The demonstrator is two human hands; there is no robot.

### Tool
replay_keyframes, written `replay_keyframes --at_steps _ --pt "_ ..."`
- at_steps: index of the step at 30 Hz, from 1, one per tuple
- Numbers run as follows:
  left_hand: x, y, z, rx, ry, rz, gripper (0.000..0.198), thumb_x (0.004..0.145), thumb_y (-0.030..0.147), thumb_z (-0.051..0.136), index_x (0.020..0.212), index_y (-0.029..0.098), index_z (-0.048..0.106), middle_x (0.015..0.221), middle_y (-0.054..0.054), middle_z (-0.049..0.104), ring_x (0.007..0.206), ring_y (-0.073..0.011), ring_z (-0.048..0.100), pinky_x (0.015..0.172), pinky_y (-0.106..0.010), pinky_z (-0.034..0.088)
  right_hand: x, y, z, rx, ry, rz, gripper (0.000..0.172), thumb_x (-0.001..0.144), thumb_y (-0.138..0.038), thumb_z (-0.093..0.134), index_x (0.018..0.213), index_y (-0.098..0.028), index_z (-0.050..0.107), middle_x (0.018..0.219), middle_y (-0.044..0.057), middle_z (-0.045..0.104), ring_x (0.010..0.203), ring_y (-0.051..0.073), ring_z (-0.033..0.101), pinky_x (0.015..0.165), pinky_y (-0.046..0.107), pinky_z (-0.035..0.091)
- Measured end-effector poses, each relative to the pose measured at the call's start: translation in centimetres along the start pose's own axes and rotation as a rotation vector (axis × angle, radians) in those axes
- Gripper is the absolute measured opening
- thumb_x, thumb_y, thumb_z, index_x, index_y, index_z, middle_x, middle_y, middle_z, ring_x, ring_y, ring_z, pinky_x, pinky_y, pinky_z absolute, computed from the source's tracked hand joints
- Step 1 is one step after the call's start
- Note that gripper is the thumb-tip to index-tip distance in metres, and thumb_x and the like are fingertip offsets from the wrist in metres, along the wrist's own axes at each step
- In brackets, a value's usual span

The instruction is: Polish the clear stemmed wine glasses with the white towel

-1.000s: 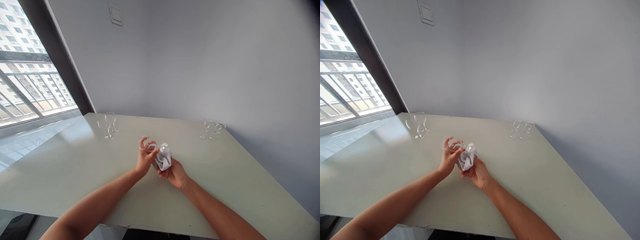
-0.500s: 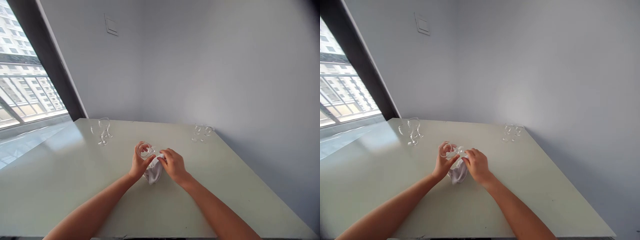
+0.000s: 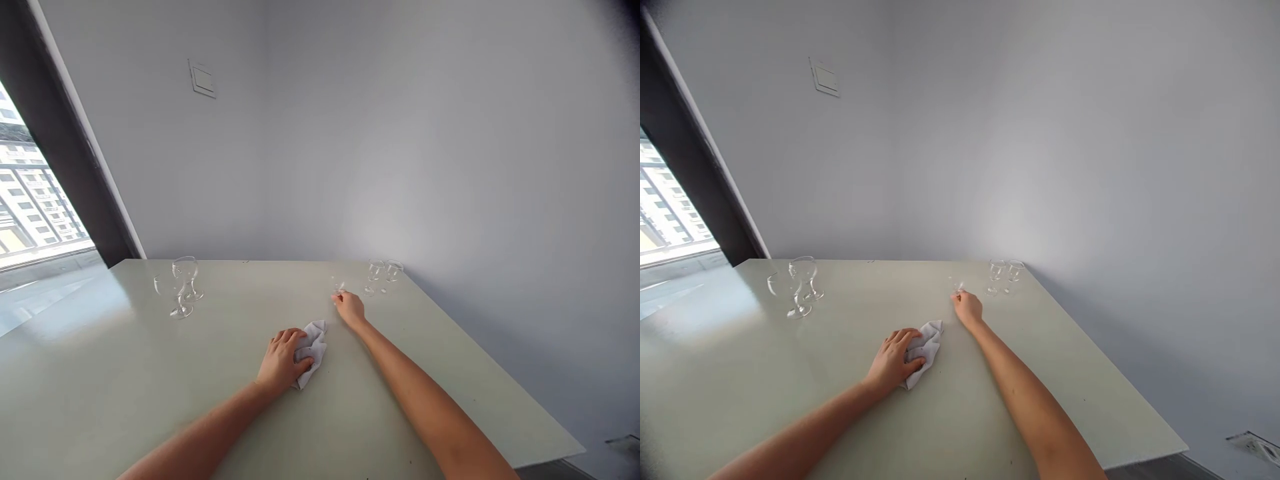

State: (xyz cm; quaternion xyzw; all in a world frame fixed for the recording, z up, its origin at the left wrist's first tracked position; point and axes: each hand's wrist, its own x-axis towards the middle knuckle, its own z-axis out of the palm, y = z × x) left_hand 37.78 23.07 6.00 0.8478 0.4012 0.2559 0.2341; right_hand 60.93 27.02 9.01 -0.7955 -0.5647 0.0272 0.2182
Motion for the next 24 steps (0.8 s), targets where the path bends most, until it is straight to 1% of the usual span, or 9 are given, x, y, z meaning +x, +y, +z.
replay_keyframes --at_steps 3,6,10,14,17,20,22,23,24 --pt "0.0 0.0 -0.1 0.010 0.001 0.008 0.041 0.067 0.034 0.063 0.106 0.029 0.053 0.115 -0.001 0.054 0.108 -0.0220 0.044 0.090 -0.037 0.035 2.1 2.7 -0.3 0.009 0.013 0.136 0.029 0.084 -0.033 0.040 0.086 -0.017 0.064 0.084 0.008 0.067 0.077 0.019 0.060 0.061 0.025 0.038" --pt "0.0 0.0 -0.1 0.015 -0.001 0.006 0.040 0.067 0.035 0.063 0.106 0.029 0.053 0.114 -0.001 0.054 0.109 -0.0222 0.044 0.090 -0.037 0.035 3.4 4.2 -0.3 0.036 0.025 0.219 0.028 0.084 -0.033 0.041 0.087 -0.017 0.063 0.087 0.008 0.066 0.079 0.019 0.060 0.060 0.025 0.037" --pt "0.0 0.0 -0.2 0.013 0.005 -0.002 0.042 0.068 0.036 0.062 0.108 0.028 0.052 0.113 -0.001 0.054 0.109 -0.0225 0.044 0.090 -0.037 0.035 4.5 4.9 -0.2 0.096 0.035 0.288 0.028 0.083 -0.033 0.041 0.083 -0.016 0.063 0.084 0.008 0.066 0.076 0.018 0.059 0.059 0.025 0.037" --pt "0.0 0.3 -0.4 0.014 -0.007 -0.009 0.041 0.069 0.037 0.061 0.108 0.028 0.052 0.113 -0.002 0.054 0.108 -0.0222 0.044 0.091 -0.037 0.035 4.8 5.2 -0.6 0.177 0.032 0.311 0.026 0.081 -0.030 0.043 0.079 -0.015 0.063 0.079 0.008 0.065 0.072 0.017 0.058 0.060 0.025 0.037" --pt "0.0 0.6 -0.6 0.013 -0.006 -0.009 0.041 0.069 0.037 0.062 0.107 0.027 0.052 0.112 -0.002 0.055 0.108 -0.0222 0.044 0.091 -0.037 0.034 4.1 5.1 -1.0 0.242 0.051 0.326 0.025 0.079 -0.027 0.043 0.091 -0.014 0.062 0.085 0.009 0.065 0.076 0.018 0.057 0.063 0.026 0.037" --pt "0.0 0.5 -0.6 -0.021 -0.001 -0.025 0.041 0.068 0.040 0.062 0.106 0.028 0.053 0.110 -0.002 0.055 0.106 -0.0222 0.046 0.090 -0.037 0.036 2.0 4.2 -1.3 0.314 0.072 0.326 0.036 0.080 -0.026 0.036 0.108 -0.011 0.054 0.098 0.014 0.061 0.081 0.020 0.057 0.065 0.028 0.039" --pt "0.1 0.2 -0.5 -0.082 0.018 -0.074 0.038 0.070 0.042 0.059 0.105 0.028 0.053 0.108 -0.003 0.056 0.102 -0.0216 0.048 0.087 -0.037 0.038 -0.1 2.9 -1.6 0.383 0.041 0.261 0.038 0.080 -0.027 0.035 0.109 -0.011 0.053 0.097 0.013 0.061 0.080 0.020 0.057 0.065 0.029 0.040" --pt "0.1 0.0 -0.4 -0.126 0.044 -0.105 0.036 0.072 0.042 0.057 0.105 0.027 0.053 0.107 -0.003 0.057 0.101 -0.0211 0.049 0.086 -0.036 0.039 -1.3 2.1 -1.9 0.419 0.012 0.212 0.037 0.079 -0.028 0.037 0.106 -0.012 0.055 0.093 0.011 0.062 0.078 0.019 0.057 0.065 0.028 0.041" --pt "0.2 -0.2 -0.3 -0.176 0.086 -0.137 0.033 0.074 0.041 0.054 0.104 0.026 0.053 0.106 -0.004 0.057 0.099 -0.0205 0.050 0.085 -0.036 0.039 -2.5 1.2 -2.3 0.464 -0.048 0.140 0.035 0.077 -0.028 0.042 0.104 -0.014 0.057 0.088 0.008 0.063 0.076 0.018 0.057 0.065 0.027 0.042"
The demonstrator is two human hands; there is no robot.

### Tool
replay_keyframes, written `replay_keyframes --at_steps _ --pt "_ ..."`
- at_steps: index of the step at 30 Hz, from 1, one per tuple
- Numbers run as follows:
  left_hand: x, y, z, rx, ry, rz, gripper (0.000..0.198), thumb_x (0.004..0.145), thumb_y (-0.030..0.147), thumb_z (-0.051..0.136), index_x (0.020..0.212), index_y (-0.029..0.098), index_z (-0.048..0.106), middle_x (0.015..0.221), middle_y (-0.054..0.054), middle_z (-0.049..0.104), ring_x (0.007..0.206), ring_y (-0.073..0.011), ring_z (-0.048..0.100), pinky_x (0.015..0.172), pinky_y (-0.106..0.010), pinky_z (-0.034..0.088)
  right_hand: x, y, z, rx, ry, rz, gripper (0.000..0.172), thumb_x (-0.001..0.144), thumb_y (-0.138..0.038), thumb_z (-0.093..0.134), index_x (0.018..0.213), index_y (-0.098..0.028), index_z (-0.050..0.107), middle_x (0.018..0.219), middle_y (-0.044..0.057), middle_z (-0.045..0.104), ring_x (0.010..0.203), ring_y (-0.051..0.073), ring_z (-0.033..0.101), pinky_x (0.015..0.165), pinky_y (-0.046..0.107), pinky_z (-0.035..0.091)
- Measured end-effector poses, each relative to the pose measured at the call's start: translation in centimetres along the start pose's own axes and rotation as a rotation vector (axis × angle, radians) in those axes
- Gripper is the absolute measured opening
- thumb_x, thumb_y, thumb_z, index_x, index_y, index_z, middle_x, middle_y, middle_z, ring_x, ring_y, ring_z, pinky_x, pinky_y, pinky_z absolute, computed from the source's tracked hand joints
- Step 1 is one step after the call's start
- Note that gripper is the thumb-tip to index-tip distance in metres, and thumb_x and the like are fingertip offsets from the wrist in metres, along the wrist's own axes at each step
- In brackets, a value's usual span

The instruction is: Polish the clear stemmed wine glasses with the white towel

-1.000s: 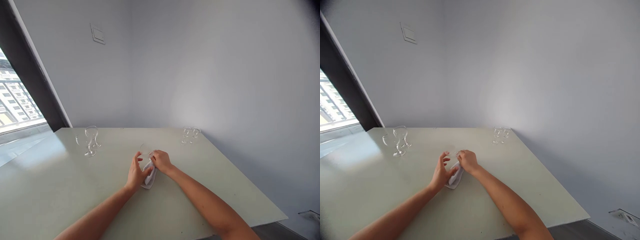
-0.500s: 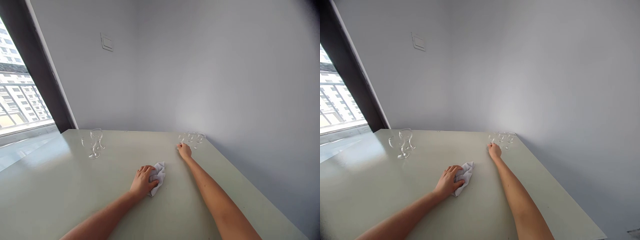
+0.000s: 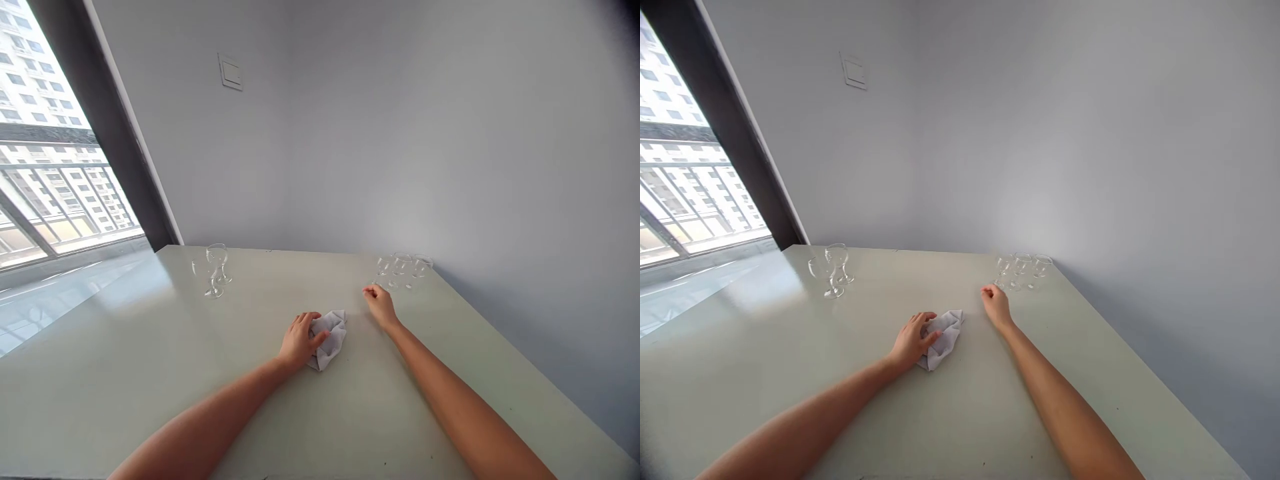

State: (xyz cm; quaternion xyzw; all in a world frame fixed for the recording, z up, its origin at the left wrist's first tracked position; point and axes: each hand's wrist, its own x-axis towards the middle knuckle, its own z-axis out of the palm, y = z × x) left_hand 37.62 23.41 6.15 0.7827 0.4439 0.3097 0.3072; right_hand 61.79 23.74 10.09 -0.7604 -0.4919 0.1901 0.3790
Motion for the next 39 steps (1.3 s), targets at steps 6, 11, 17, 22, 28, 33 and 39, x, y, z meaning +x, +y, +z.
replay_keyframes --at_steps 6,11,17,22,28,33,39 --pt "1.0 -1.0 -0.4 -0.272 0.385 -0.126 0.020 0.078 0.032 0.049 0.096 0.023 0.049 0.100 -0.003 0.055 0.086 -0.0152 0.052 0.076 -0.032 0.043 -6.0 -3.6 -0.7 0.180 -0.850 -0.447 0.050 0.067 -0.020 0.057 0.116 -0.027 0.054 0.111 0.004 0.057 0.097 0.019 0.053 0.081 0.033 0.043" --pt "3.0 -2.5 -4.5 -0.279 0.786 -0.262 0.023 0.076 0.030 0.049 0.097 0.022 0.044 0.098 -0.003 0.050 0.085 -0.0139 0.051 0.073 -0.030 0.043 -6.9 -2.2 1.6 -0.033 -0.715 -0.645 0.047 0.064 -0.013 0.056 0.108 -0.029 0.062 0.112 0.004 0.056 0.107 0.024 0.046 0.094 0.041 0.034" --pt "4.7 -7.2 -11.2 -0.286 1.114 -0.641 0.045 0.076 0.033 0.048 0.116 0.023 0.029 0.121 -0.012 0.036 0.098 -0.0182 0.050 0.080 -0.035 0.041 -6.9 -0.9 3.4 -0.048 -0.497 -0.612 0.037 0.072 -0.016 0.046 0.102 -0.028 0.065 0.096 0.004 0.063 0.089 0.021 0.056 0.080 0.036 0.043" --pt "5.2 -10.3 -14.7 -0.304 1.059 -0.703 0.072 0.068 0.040 0.058 0.127 0.023 0.020 0.124 -0.016 0.039 0.102 -0.0255 0.051 0.079 -0.039 0.041 -6.2 -0.5 2.7 0.211 -0.362 -0.419 0.028 0.074 -0.024 0.048 0.093 -0.028 0.068 0.093 0.001 0.068 0.085 0.021 0.060 0.077 0.034 0.045" --pt "5.8 -11.0 -16.6 -0.250 0.967 -0.628 0.071 0.067 0.040 0.061 0.126 0.023 0.026 0.099 -0.006 0.057 0.088 -0.0194 0.057 0.077 -0.034 0.042 -4.9 -0.1 1.6 0.433 -0.181 -0.108 0.032 0.066 -0.048 0.060 0.056 -0.018 0.061 0.052 0.001 0.058 0.056 0.019 0.054 0.054 0.029 0.043" --pt "5.2 -9.6 -15.9 -0.175 0.930 -0.579 0.061 0.066 0.046 0.062 0.116 0.022 0.037 0.093 -0.006 0.058 0.085 -0.0223 0.056 0.076 -0.038 0.041 -5.2 -1.0 0.7 0.964 -0.400 0.309 0.034 0.067 -0.050 0.063 0.063 -0.016 0.059 0.054 0.002 0.057 0.050 0.017 0.054 0.049 0.029 0.044" --pt "4.4 -3.9 -10.9 0.002 0.719 -0.208 0.038 0.064 0.042 0.066 0.091 0.023 0.048 0.091 -0.005 0.060 0.097 -0.0241 0.051 0.081 -0.039 0.038 -5.9 -1.8 0.9 1.008 -0.254 0.240 0.031 0.061 -0.043 0.070 0.066 -0.016 0.055 0.054 -0.002 0.054 0.050 0.014 0.050 0.047 0.026 0.040"
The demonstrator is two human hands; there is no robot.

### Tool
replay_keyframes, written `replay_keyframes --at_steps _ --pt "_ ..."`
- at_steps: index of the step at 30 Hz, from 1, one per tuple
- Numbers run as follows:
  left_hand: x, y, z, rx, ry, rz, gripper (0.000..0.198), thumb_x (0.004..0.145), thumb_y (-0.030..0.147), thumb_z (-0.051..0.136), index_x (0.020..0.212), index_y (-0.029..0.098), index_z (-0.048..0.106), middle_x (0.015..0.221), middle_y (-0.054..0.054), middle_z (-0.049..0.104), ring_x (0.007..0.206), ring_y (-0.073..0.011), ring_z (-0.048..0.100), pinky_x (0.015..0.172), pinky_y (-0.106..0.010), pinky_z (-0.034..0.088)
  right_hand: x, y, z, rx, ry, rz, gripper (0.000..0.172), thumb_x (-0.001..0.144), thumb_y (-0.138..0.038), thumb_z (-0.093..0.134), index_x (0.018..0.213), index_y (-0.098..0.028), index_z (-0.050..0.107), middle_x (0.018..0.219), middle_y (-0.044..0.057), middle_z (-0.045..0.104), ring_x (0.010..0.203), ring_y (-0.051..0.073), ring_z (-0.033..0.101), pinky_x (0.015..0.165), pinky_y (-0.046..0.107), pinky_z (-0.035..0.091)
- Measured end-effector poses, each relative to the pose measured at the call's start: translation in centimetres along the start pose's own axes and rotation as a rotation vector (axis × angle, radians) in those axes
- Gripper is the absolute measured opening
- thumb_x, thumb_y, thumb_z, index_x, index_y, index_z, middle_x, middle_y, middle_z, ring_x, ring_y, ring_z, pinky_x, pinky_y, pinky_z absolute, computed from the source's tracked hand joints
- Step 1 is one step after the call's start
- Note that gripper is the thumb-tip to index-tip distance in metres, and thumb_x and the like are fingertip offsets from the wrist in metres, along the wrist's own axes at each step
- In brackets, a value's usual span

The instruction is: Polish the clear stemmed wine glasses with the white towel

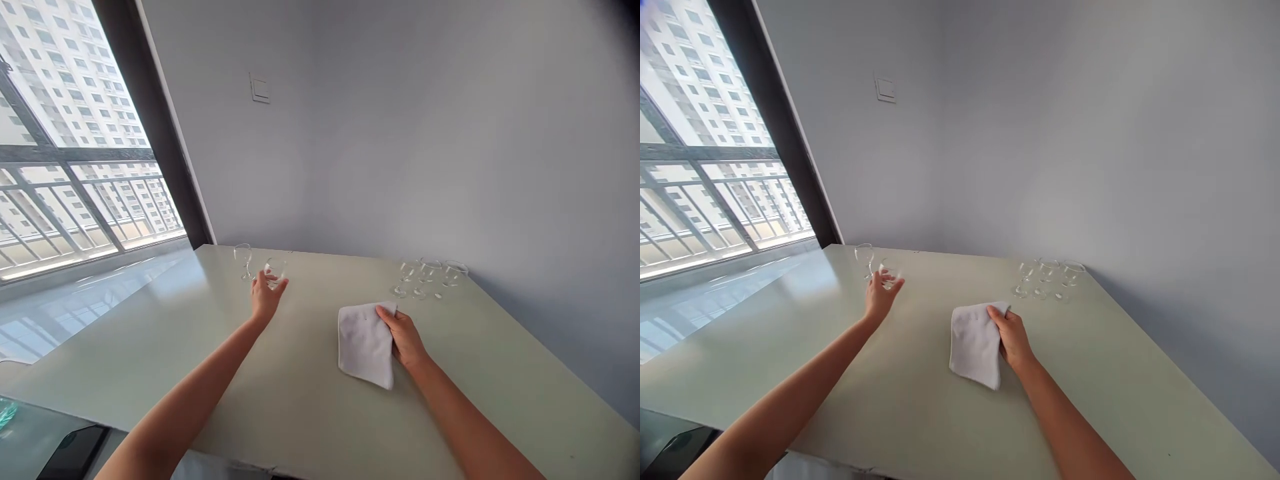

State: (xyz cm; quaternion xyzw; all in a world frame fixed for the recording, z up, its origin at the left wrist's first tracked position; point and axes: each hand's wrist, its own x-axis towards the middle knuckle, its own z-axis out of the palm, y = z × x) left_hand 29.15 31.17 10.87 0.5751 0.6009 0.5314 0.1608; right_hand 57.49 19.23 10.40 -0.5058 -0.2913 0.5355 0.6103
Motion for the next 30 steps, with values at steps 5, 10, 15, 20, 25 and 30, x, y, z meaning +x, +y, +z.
replay_keyframes --at_steps 5,10,15,20,25,30 --pt "-5.0 3.7 3.7 -0.078 -0.399 0.162 0.039 0.070 0.035 0.061 0.103 0.027 0.042 0.089 0.001 0.061 0.071 -0.0141 0.056 0.067 -0.029 0.040 -0.4 -0.4 0.0 -0.205 0.190 -0.346 0.037 0.062 -0.037 0.069 0.090 -0.020 0.051 0.080 0.000 0.058 0.069 0.016 0.054 0.060 0.027 0.044" --pt "-8.4 3.9 6.3 0.120 -0.494 0.270 0.047 0.073 0.032 0.057 0.114 0.027 0.036 0.089 0.003 0.058 0.073 -0.0142 0.055 0.067 -0.029 0.041 -1.3 -0.9 0.5 -0.373 0.255 -0.492 0.031 0.068 -0.035 0.061 0.092 -0.019 0.052 0.087 0.003 0.057 0.075 0.017 0.053 0.066 0.029 0.044" --pt "-9.2 3.4 6.5 0.216 -0.437 0.483 0.047 0.076 0.031 0.055 0.117 0.023 0.035 0.092 -0.001 0.058 0.089 -0.0181 0.055 0.080 -0.034 0.039 -3.1 -0.3 2.3 -0.450 -0.111 -0.369 0.036 0.075 -0.034 0.054 0.109 -0.020 0.053 0.076 0.001 0.059 0.060 0.014 0.052 0.058 0.026 0.043" --pt "-9.1 3.5 5.4 0.268 -0.414 0.641 0.042 0.079 0.033 0.052 0.117 0.020 0.038 0.092 -0.004 0.059 0.088 -0.0190 0.055 0.079 -0.034 0.038 -4.1 -0.2 2.9 -0.428 -0.504 -0.138 0.054 0.079 -0.039 0.052 0.128 -0.022 0.039 0.058 -0.004 0.055 0.049 0.014 0.053 0.046 0.025 0.042" --pt "-9.6 3.5 4.7 0.284 -0.534 0.876 0.044 0.079 0.032 0.049 0.119 0.015 0.039 0.098 -0.010 0.059 0.087 -0.0207 0.055 0.076 -0.033 0.039 -3.9 0.3 2.3 -0.509 -0.674 -0.051 0.044 0.079 -0.035 0.054 0.120 -0.020 0.048 0.059 -0.001 0.061 0.052 0.015 0.057 0.046 0.024 0.041" --pt "-9.0 3.9 4.3 0.404 -0.523 1.034 0.045 0.082 0.037 0.046 0.122 0.015 0.039 0.099 -0.012 0.059 0.087 -0.0225 0.054 0.078 -0.036 0.037 -2.6 1.6 2.2 -0.408 -0.553 -0.019 0.026 0.078 -0.037 0.056 0.093 -0.016 0.058 0.051 0.000 0.061 0.041 0.012 0.051 0.041 0.023 0.039"
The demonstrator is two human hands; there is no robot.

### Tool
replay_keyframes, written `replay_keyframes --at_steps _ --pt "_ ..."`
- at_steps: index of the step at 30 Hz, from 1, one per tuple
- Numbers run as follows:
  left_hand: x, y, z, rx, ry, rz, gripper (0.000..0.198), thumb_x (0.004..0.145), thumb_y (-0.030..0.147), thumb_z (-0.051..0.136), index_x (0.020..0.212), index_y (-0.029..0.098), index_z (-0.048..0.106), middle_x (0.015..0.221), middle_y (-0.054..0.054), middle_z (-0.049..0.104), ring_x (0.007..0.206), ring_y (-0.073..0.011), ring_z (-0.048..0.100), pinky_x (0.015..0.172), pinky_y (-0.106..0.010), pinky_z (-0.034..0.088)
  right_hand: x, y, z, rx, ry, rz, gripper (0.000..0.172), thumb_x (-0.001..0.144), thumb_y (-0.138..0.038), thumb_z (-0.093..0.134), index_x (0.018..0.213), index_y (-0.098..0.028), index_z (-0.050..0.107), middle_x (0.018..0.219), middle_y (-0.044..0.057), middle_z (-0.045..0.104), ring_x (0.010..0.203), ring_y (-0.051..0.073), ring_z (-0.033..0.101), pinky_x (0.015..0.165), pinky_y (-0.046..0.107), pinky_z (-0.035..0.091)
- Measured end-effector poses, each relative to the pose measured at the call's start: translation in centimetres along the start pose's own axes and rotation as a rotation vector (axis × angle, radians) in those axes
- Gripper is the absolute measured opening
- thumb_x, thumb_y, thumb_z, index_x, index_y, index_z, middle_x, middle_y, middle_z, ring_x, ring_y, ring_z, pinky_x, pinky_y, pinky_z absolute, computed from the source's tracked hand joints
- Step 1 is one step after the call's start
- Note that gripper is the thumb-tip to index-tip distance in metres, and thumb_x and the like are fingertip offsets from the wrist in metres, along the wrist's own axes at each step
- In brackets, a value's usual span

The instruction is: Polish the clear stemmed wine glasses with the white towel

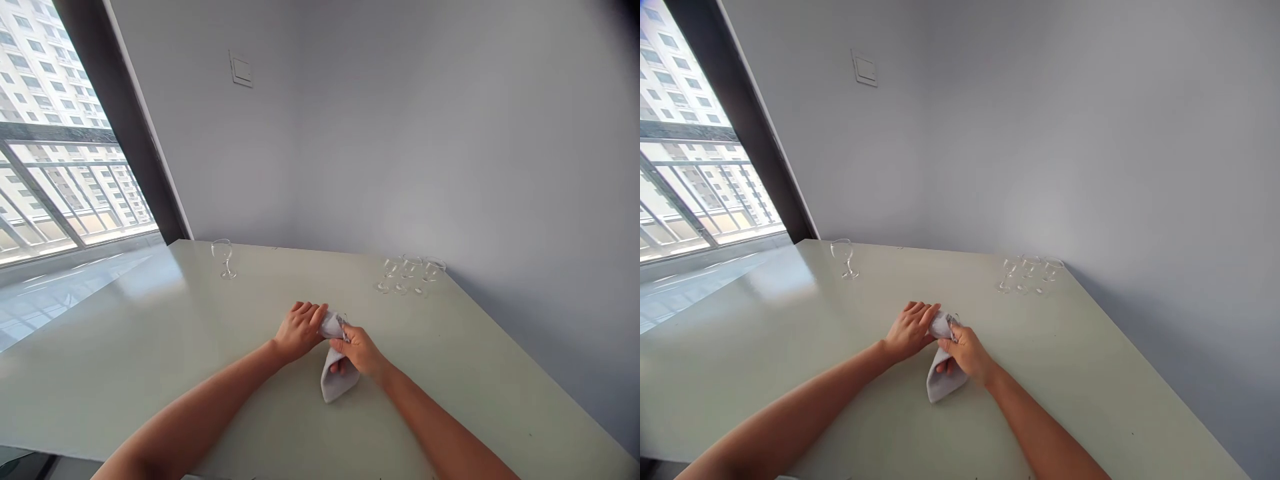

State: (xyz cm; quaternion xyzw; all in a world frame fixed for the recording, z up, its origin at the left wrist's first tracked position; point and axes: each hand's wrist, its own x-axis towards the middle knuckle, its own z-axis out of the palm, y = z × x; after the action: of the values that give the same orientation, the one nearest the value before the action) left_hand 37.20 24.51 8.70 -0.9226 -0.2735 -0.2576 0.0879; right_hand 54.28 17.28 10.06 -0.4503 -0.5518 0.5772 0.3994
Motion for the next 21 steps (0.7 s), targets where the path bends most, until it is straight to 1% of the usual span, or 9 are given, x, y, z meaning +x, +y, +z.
replay_keyframes --at_steps 4,8,10,13,15,16,17,19,21 --pt "0.2 -0.8 -0.2 0.096 0.076 0.047 0.046 0.082 0.048 0.045 0.119 0.021 0.044 0.096 -0.010 0.060 0.088 -0.0215 0.055 0.085 -0.039 0.033 0.7 0.2 -0.6 0.335 0.091 0.039 0.025 0.076 -0.038 0.059 0.090 -0.016 0.056 0.049 -0.002 0.057 0.040 0.010 0.049 0.038 0.019 0.037" --pt "0.1 -1.5 -0.2 -0.096 -0.015 -0.010 0.055 0.078 0.060 0.041 0.112 0.018 0.051 0.076 -0.007 0.061 0.070 -0.0166 0.055 0.070 -0.031 0.037 0.2 -0.5 -1.2 0.234 0.001 0.012 0.028 0.076 -0.037 0.059 0.094 -0.016 0.056 0.053 -0.001 0.059 0.044 0.012 0.053 0.042 0.022 0.041" --pt "0.3 -1.8 -0.7 -0.341 -0.167 -0.117 0.059 0.076 0.064 0.037 0.109 0.018 0.052 0.070 -0.004 0.060 0.064 -0.0139 0.054 0.063 -0.027 0.038 -0.3 -1.1 -1.6 0.075 -0.075 -0.011 0.025 0.074 -0.034 0.061 0.092 -0.017 0.058 0.059 0.000 0.061 0.051 0.013 0.056 0.048 0.024 0.044" --pt "0.7 -2.1 -1.9 -0.796 -0.583 -0.205 0.059 0.080 0.065 0.025 0.094 0.016 0.056 0.065 -0.002 0.059 0.055 -0.0099 0.051 0.050 -0.021 0.037 -0.8 -1.4 -2.3 -0.058 -0.199 0.004 0.018 0.071 -0.031 0.065 0.081 -0.017 0.061 0.061 -0.002 0.059 0.053 0.012 0.056 0.050 0.023 0.044" --pt "1.0 -2.0 -2.6 -0.946 -0.775 -0.232 0.062 0.083 0.062 0.017 0.085 0.014 0.056 0.065 -0.003 0.060 0.052 -0.0096 0.050 0.046 -0.020 0.036 -0.7 -1.2 -2.5 -0.049 -0.230 0.023 0.019 0.071 -0.033 0.065 0.077 -0.016 0.061 0.059 -0.001 0.058 0.050 0.012 0.055 0.048 0.023 0.044" --pt "1.1 -1.9 -2.7 -0.930 -0.776 -0.260 0.063 0.083 0.061 0.015 0.085 0.014 0.056 0.066 -0.003 0.060 0.052 -0.0103 0.051 0.047 -0.021 0.037 -0.5 -1.0 -2.6 -0.024 -0.212 0.033 0.021 0.071 -0.034 0.066 0.078 -0.015 0.061 0.057 -0.001 0.059 0.048 0.012 0.055 0.047 0.023 0.043" --pt "1.3 -1.6 -2.8 -0.850 -0.710 -0.288 0.061 0.084 0.060 0.015 0.088 0.015 0.057 0.068 -0.004 0.062 0.055 -0.0114 0.053 0.050 -0.022 0.039 -0.2 -0.7 -2.6 0.014 -0.167 0.042 0.023 0.070 -0.036 0.066 0.079 -0.015 0.060 0.056 -0.001 0.059 0.047 0.012 0.054 0.045 0.023 0.043" --pt "1.4 -1.0 -2.5 -0.555 -0.462 -0.280 0.055 0.084 0.059 0.024 0.100 0.018 0.055 0.077 -0.006 0.063 0.069 -0.0156 0.057 0.062 -0.027 0.042 0.4 -0.2 -2.4 0.140 -0.026 0.063 0.028 0.069 -0.038 0.067 0.082 -0.015 0.060 0.054 -0.001 0.058 0.045 0.013 0.054 0.043 0.023 0.043" --pt "1.5 -0.5 -1.9 -0.237 -0.225 -0.188 0.052 0.081 0.059 0.035 0.109 0.019 0.053 0.083 -0.008 0.063 0.080 -0.0197 0.057 0.074 -0.033 0.040 0.9 0.1 -2.1 0.292 0.103 0.079 0.030 0.069 -0.040 0.066 0.084 -0.015 0.059 0.053 -0.001 0.057 0.044 0.011 0.053 0.043 0.022 0.043"
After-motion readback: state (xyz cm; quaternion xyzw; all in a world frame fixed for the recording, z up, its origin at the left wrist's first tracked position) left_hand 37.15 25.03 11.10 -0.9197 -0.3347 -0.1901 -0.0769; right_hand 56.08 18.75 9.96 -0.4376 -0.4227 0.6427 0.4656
